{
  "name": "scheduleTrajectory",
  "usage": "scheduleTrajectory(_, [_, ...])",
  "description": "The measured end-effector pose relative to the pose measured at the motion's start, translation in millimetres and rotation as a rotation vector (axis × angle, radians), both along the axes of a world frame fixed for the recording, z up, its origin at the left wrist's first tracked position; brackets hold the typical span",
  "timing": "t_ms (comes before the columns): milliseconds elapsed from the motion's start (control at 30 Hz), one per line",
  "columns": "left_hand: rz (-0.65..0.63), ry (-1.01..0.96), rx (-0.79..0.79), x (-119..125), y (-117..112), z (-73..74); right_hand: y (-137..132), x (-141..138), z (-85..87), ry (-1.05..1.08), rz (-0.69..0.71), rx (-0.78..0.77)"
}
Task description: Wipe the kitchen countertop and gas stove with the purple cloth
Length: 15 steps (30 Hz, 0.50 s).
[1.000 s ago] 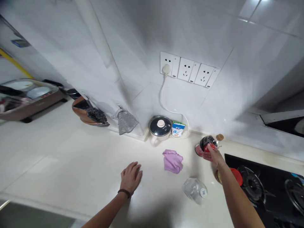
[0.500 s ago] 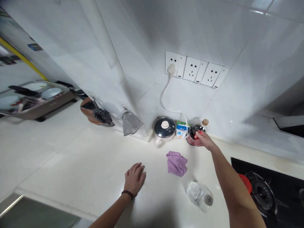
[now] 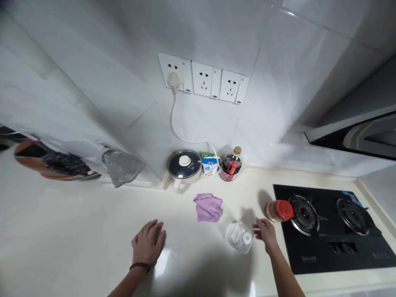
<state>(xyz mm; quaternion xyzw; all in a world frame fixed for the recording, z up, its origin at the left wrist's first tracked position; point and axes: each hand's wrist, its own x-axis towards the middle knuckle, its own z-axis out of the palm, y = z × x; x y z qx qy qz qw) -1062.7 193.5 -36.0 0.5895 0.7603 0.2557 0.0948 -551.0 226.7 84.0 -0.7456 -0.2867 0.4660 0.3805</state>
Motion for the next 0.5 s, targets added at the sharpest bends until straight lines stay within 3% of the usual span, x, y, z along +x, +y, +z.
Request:
scheduleTrajectory(67, [0.004,0.007,-0.002,1.4,0.1,1.7,-30.6,28.1,-19.8,-0.19,-0.22,0.027])
scheduleTrajectory(167, [0.011,0.019,-0.012,2.2,0.4,3.1,-32.9,56.2,-29.7,-0.353,-0.434,0.148])
scheduleTrajectory(300, [0.005,0.028,-0.03,1.1,0.9,3.1,10.9,61.9,-25.9,-0.349,-0.402,0.232])
scheduleTrajectory(500, [0.013,0.041,-0.028,1.5,-0.1,0.9,72.4,39.5,-23.6,-0.313,-0.294,0.266])
